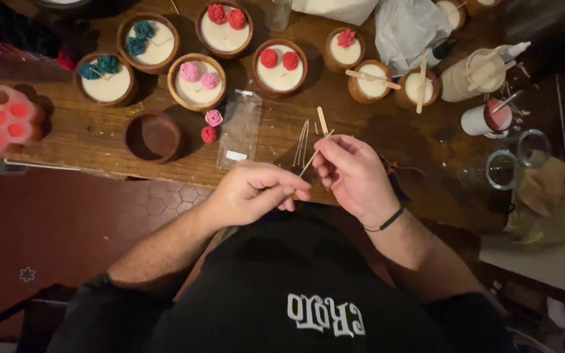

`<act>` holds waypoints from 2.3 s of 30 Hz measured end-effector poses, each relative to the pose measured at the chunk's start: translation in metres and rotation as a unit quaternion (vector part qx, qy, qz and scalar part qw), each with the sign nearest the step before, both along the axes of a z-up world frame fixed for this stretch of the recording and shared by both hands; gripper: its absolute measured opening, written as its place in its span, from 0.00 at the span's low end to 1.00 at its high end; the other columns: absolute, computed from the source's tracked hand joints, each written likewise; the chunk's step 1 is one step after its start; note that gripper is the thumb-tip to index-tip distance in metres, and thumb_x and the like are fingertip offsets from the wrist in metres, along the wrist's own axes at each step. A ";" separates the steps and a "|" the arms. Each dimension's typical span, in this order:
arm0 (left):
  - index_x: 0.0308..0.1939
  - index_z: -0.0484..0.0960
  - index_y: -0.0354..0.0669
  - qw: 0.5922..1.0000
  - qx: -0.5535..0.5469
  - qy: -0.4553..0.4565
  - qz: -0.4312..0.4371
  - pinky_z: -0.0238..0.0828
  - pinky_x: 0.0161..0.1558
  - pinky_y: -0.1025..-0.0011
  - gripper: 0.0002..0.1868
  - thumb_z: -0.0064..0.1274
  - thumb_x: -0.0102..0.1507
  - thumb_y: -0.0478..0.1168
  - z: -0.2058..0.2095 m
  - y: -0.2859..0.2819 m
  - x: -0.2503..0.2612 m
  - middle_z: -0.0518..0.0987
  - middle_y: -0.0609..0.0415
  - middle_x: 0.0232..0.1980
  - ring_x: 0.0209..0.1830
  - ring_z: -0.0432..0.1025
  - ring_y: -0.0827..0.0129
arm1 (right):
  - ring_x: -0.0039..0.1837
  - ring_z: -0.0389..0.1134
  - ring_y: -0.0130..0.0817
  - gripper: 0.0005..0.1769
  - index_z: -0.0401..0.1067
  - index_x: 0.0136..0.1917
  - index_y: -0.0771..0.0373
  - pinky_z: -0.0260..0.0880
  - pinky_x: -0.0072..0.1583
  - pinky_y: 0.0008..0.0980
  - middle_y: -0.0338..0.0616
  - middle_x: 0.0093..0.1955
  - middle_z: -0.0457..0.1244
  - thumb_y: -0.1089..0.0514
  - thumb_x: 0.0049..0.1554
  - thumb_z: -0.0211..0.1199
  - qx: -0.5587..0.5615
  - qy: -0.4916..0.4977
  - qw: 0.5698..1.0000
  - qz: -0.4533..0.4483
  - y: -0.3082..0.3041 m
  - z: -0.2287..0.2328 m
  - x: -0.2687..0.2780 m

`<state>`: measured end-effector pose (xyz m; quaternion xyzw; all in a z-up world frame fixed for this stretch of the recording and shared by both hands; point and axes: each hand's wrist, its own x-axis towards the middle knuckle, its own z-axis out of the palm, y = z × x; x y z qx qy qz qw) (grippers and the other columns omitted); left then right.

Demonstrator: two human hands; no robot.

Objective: Preparing candle wicks by crimping tabs and adding decorative elements to candle containers

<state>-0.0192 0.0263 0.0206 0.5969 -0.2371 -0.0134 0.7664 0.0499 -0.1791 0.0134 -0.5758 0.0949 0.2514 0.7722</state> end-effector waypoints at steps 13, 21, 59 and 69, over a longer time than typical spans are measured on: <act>0.46 0.84 0.36 0.997 0.077 -0.027 0.006 0.77 0.34 0.77 0.10 0.46 0.69 0.34 0.002 -0.008 -0.011 0.86 0.52 0.38 0.28 0.77 0.74 | 0.30 0.63 0.29 0.06 0.74 0.39 0.65 0.53 0.30 0.26 0.47 0.31 0.67 0.61 0.57 0.62 -0.013 -0.061 0.998 -0.006 -0.008 0.017 -0.004; 0.43 0.85 0.42 0.988 0.125 -0.081 0.046 0.75 0.35 0.76 0.10 0.47 0.69 0.37 0.016 -0.005 -0.011 0.85 0.57 0.37 0.30 0.76 0.75 | 0.31 0.61 0.30 0.09 0.73 0.37 0.64 0.51 0.31 0.27 0.47 0.32 0.66 0.60 0.59 0.61 -0.011 -0.083 0.996 0.024 -0.008 0.028 -0.007; 0.55 0.82 0.33 0.968 0.063 -0.239 0.045 0.79 0.41 0.57 0.14 0.52 0.66 0.33 0.035 0.009 -0.004 0.84 0.42 0.46 0.40 0.80 0.49 | 0.32 0.64 0.33 0.08 0.75 0.45 0.68 0.62 0.32 0.25 0.50 0.32 0.66 0.59 0.59 0.66 -0.061 -0.117 0.991 -0.008 0.001 0.013 0.001; 0.59 0.80 0.32 0.964 0.057 -0.259 0.018 0.79 0.46 0.49 0.17 0.51 0.68 0.38 0.020 0.016 0.024 0.81 0.34 0.55 0.49 0.79 0.39 | 0.37 0.70 0.37 0.16 0.75 0.56 0.74 0.71 0.36 0.26 0.55 0.38 0.68 0.63 0.65 0.51 -0.151 -0.242 0.954 0.088 -0.025 0.063 0.008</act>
